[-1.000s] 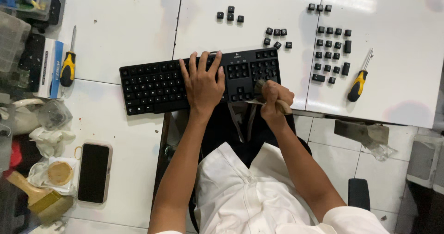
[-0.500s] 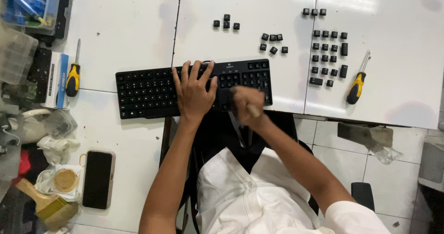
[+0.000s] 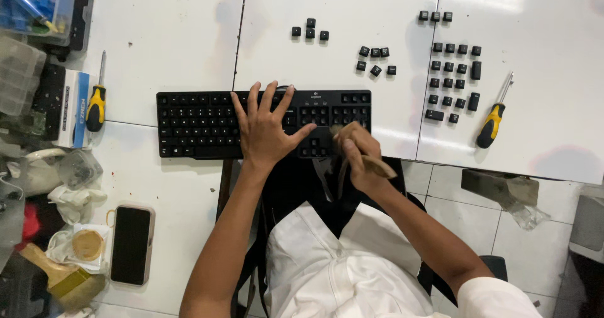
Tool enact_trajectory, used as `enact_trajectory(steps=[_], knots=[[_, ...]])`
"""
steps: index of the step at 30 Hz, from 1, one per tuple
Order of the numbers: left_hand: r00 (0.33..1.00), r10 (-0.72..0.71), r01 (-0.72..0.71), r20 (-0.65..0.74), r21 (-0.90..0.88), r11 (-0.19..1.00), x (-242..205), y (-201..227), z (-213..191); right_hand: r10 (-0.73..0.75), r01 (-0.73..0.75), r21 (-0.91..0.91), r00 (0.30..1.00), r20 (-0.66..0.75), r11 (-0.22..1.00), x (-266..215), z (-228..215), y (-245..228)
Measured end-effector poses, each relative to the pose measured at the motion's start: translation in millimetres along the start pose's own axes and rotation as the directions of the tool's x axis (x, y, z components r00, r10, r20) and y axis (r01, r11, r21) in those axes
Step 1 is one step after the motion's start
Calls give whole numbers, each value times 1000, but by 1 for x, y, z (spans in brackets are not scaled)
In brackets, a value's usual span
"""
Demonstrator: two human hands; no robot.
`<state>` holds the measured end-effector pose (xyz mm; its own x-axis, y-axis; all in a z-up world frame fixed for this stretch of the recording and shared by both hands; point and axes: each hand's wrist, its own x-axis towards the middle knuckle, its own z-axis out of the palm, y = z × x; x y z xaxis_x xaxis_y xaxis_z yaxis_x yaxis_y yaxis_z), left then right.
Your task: The person uses a brush to clean the surface of a black keyboard on a white table. They systematically sweep across the keys and gaps, occasionally pressing keys with their left hand while brushing with the right. Several loose keycaps are arranged on the table nearby.
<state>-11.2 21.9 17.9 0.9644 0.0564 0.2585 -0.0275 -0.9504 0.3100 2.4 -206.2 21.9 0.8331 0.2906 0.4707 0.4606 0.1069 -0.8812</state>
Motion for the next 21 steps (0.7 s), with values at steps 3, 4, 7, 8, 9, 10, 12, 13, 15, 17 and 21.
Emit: enact_trajectory(steps=[3, 4, 7, 8, 9, 10, 12, 13, 15, 17, 21], knots=[[999, -15, 17, 47, -32, 999, 1, 8, -12, 69, -47, -341, 996, 53, 939, -2, -41, -9], [999, -19, 20, 45, -33, 999, 0, 8, -13, 69, -45, -341, 996, 57, 939, 6, -41, -19], [997, -2, 6, 72, -45, 999, 3, 16, -15, 213, -127, -434, 965, 155, 892, 25, -46, -46], [985, -5, 7, 172, -8, 1000, 3, 21, -16, 265, -161, -449, 947, 179, 879, 27, -47, -51], [961, -13, 6, 275, 29, 1000, 1, 27, -16, 322, -198, -465, 925, 202, 863, 28, -47, -56], [963, -4, -3, 270, 26, 1000, 1, 29, -12, 317, -195, -469, 928, 196, 861, 29, -49, -59], [978, 33, -40, 208, 28, 999, -5, 30, -6, 406, -252, -491, 882, 238, 834, 31, -50, -60], [979, 27, -36, 202, 37, 999, -5, 30, -6, 399, -244, -485, 884, 245, 840, 35, -50, -58], [984, 54, -58, 171, 18, 998, -9, 31, -5, 475, -304, -510, 846, 244, 805, 37, -50, -53], [982, 63, -66, 177, 12, 998, -7, 27, -5, 450, -289, -489, 857, 250, 823, 47, -43, -44], [983, 74, -77, 169, 12, 997, -7, 27, -4, 226, -128, -460, 960, 164, 879, 76, -36, 1]])
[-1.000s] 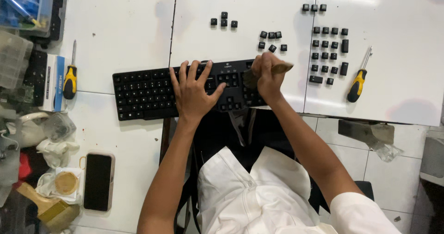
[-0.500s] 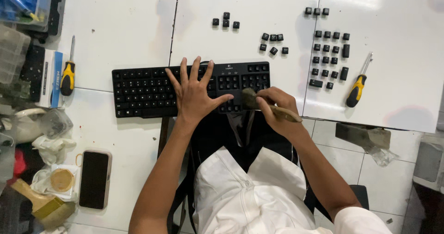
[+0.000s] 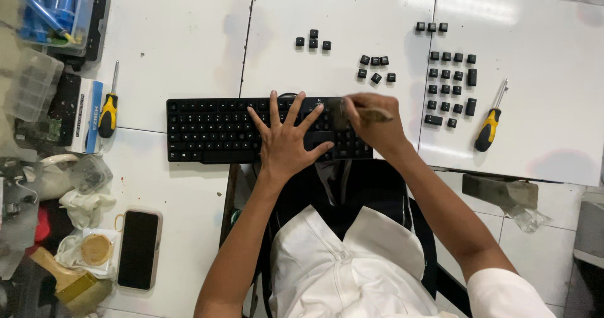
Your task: The person uses a brush to clean the surface of a black keyboard on a white table. They systematically sweep across the keys and gaps, occasionally pressing keys with their left hand while brushing with the right. Several loose keycaps are arranged on the table nearby.
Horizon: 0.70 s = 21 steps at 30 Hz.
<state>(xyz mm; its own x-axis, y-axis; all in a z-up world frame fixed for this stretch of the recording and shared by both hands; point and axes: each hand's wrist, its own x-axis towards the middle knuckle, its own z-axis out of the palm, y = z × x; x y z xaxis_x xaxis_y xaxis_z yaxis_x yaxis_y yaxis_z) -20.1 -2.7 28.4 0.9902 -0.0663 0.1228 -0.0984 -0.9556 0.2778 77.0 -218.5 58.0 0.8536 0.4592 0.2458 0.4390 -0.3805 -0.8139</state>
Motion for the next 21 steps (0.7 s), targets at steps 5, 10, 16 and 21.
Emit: enact_trajectory(steps=[5, 10, 16, 21], knots=[[1000, -19, 19, 4, 1, 1000, 0, 0, 1, -49, 38, -104, 994, -101, 994, 0, -23, -25], [1000, -22, 22, 2, 11, 1000, 0, -2, 7, 86, -88, 7, 988, 129, 996, -19, -11, -21], [1000, -26, 26, -9, 25, 999, -2, -1, 4, -127, 111, -143, 986, -110, 984, -18, -21, -19], [999, 2, -2, -38, 12, 1000, -1, -3, 7, -98, 97, -73, 995, -10, 993, -19, -6, 32]])
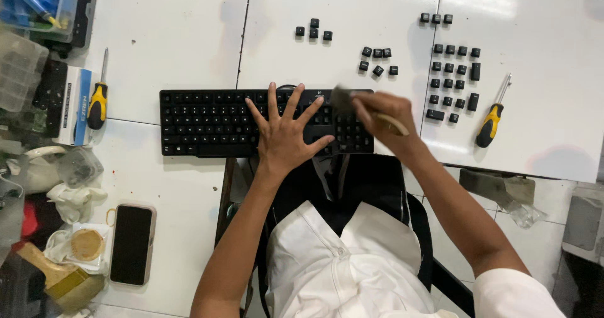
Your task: The person uses a brush to clean the surface of a black keyboard on a white table. They systematically sweep across the keys and gaps, occasionally pressing keys with their left hand while brushing with the right. Several loose keycaps are arranged on the table nearby.
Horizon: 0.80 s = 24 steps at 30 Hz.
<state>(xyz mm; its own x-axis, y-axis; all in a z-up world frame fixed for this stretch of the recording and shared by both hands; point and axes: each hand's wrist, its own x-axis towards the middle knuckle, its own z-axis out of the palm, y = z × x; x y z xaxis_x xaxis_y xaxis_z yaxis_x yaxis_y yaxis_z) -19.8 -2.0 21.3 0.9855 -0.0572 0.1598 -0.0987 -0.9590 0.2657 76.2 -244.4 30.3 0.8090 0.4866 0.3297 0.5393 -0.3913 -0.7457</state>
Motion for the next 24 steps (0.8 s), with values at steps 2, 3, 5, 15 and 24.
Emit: enact_trajectory(steps=[2, 3, 5, 15, 24], knots=[[1000, 0, 0, 5, -9, 1000, 0, 2, -1, 3, -4, -14, 996, -88, 1000, 14, -23, 1], [1000, -9, 9, 14, -17, 1000, -1, 2, -3, 5, -9, -22, 986, -167, 1000, 22, -33, 1], [1000, -20, 21, 13, -11, 1000, -1, 1, -2, 77, -69, 114, 995, -69, 991, 8, -30, -24], [1000, -19, 19, -1, -24, 1000, 1, 0, 4, 180, -208, 243, 975, 132, 947, -22, -28, -47], [1000, -15, 14, -16, -14, 1000, 0, 1, 0, 201, -277, 175, 913, 356, 945, -16, -42, -80]])
